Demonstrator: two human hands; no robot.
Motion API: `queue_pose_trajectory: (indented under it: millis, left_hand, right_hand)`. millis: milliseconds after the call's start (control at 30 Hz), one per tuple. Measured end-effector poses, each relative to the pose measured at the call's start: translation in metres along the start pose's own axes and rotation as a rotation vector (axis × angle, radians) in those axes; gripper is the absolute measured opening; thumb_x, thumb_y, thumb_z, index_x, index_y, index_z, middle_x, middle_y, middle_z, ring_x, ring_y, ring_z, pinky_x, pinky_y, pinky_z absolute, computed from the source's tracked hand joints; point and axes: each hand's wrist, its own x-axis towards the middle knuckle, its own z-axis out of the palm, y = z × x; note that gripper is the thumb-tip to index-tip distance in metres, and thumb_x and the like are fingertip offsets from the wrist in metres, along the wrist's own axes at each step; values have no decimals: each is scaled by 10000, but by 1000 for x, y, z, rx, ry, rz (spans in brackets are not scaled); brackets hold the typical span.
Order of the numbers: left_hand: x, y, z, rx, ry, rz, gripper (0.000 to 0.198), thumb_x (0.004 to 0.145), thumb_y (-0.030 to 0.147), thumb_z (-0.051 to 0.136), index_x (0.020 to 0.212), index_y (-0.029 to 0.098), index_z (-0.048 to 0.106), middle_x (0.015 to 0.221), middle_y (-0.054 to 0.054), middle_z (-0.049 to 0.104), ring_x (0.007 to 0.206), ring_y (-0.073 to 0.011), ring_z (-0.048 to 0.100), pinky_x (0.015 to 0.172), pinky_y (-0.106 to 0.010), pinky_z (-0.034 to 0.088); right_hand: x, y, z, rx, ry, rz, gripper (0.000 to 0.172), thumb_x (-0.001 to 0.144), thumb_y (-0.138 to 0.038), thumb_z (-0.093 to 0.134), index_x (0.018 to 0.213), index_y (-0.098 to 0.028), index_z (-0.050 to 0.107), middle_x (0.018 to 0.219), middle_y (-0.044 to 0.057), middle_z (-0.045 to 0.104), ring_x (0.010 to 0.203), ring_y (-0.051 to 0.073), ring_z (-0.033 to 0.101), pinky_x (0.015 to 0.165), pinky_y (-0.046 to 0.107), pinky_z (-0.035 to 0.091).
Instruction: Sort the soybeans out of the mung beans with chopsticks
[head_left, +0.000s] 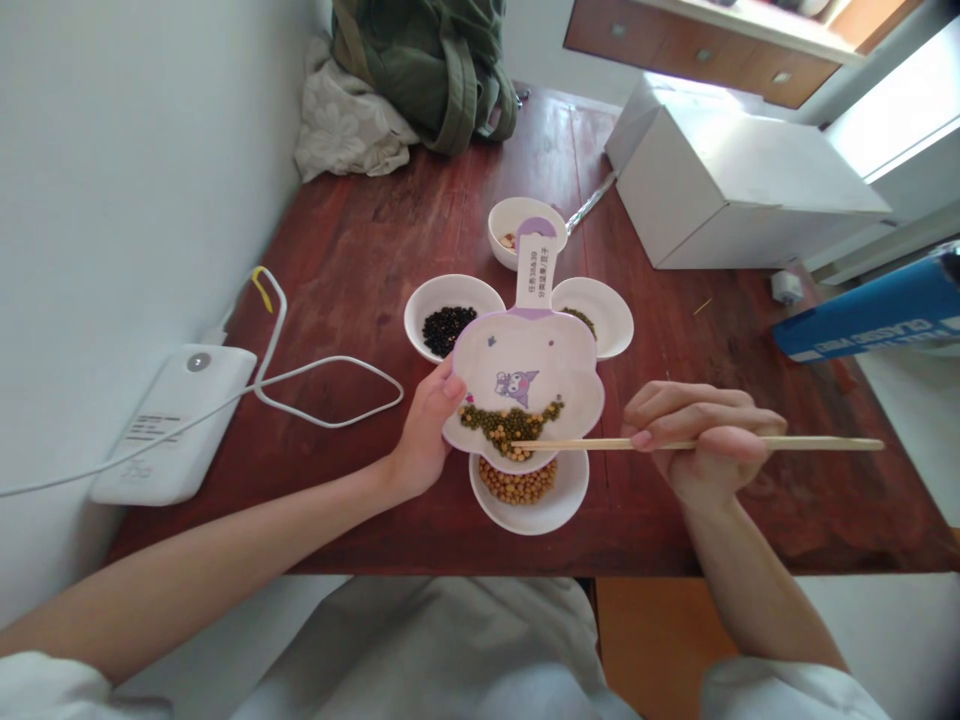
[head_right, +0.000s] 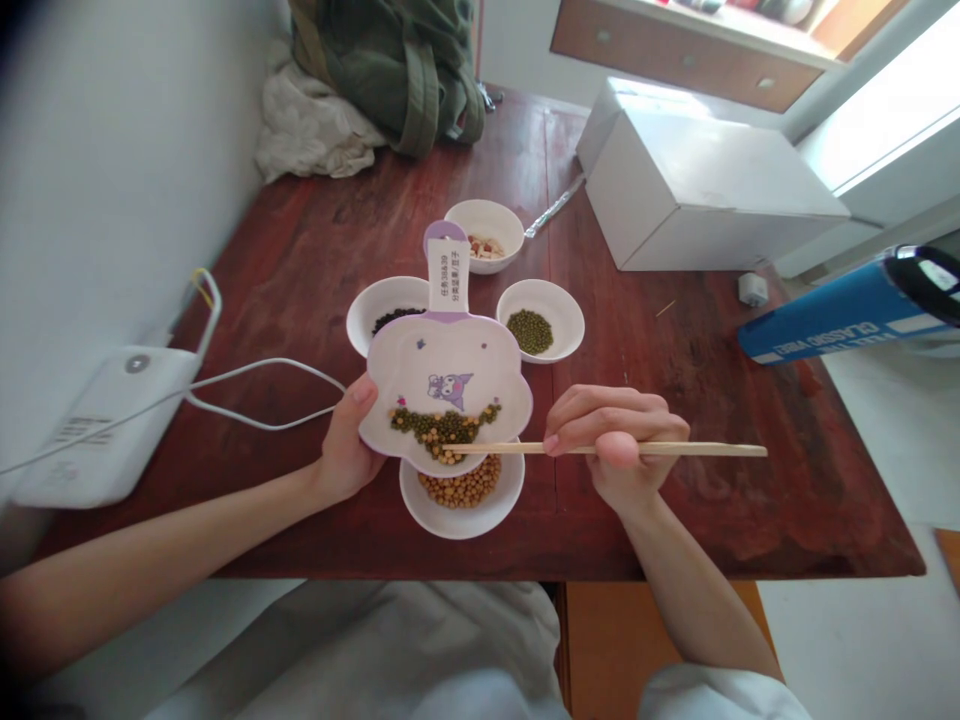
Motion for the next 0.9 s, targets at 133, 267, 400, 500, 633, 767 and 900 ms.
queue_pose_trajectory:
  millis: [133, 267, 400, 500, 633, 767, 900]
  left_hand:
    - [-1, -1, -1, 1, 1, 8, 656, 961, 753, 907, 1346, 222, 914, 1361, -137, 935, 1487, -465, 801, 1258, -556, 660]
    - [-1, -1, 0, 5, -8, 11, 703, 946, 770, 909, 1388, 223, 900, 1386, -142, 927, 1485, -470, 800, 1258, -560, 657]
    - [0, -1, 0, 4, 2, 7, 720, 936, 775, 918, 1390, 218, 894, 1365, -148, 930, 1459, -473, 812, 1242, -569, 665]
    - [0, -1, 0, 3, -9, 3, 706, 943, 767, 914, 1379, 212, 892, 1361, -151, 930, 1450, -471, 817, 1242, -571, 665]
    - [0, -1, 0, -13, -23, -2, 687, 946, 761, 910, 1362, 214, 900, 1409, -150, 921, 1474, -469, 806, 1262, -571, 654]
    - [-1, 0, 0, -11, -12, -6, 657, 939, 750, 916, 1339, 229, 915, 1408, -132, 924, 1503, -472, 790, 1275, -576, 649]
    - [-1, 0, 0, -18, -6, -15, 683, 934, 756, 913, 1373, 232, 907, 1405, -137, 923, 1522, -480, 777, 1261, -596, 660]
  right_hand:
    - [0, 1, 1, -4, 45, 29, 616, 1141, -619, 753, 709, -208, 908, 590, 64, 781, 469, 214, 710, 440, 357, 519]
    - [0, 2, 1, -56, 113, 12, 610, 1119, -620, 788, 670, -221, 895, 563, 57, 763, 443, 214, 675, 422, 367, 499]
    - [-2, 4, 1, -56, 60, 48, 623, 1116, -642, 785, 670, -221, 897, 573, 63, 775, 454, 215, 685, 433, 367, 522]
    - [-2, 5, 2, -43, 67, 57, 653, 1129, -648, 762, 653, -219, 888, 556, 65, 764, 447, 214, 681, 423, 361, 515]
    - [-2, 7, 6, 5, 64, 68, 649, 1138, -631, 759, 662, -207, 885, 564, 67, 771, 447, 206, 686, 421, 345, 513]
    - [-3, 10, 7, 60, 53, 74, 600, 1143, -592, 770, 712, -197, 903, 603, 71, 799, 474, 205, 713, 436, 333, 530]
    - [-5, 13, 6, 79, 63, 67, 589, 1154, -556, 767, 707, -197, 899, 582, 63, 786, 462, 200, 701, 431, 326, 520]
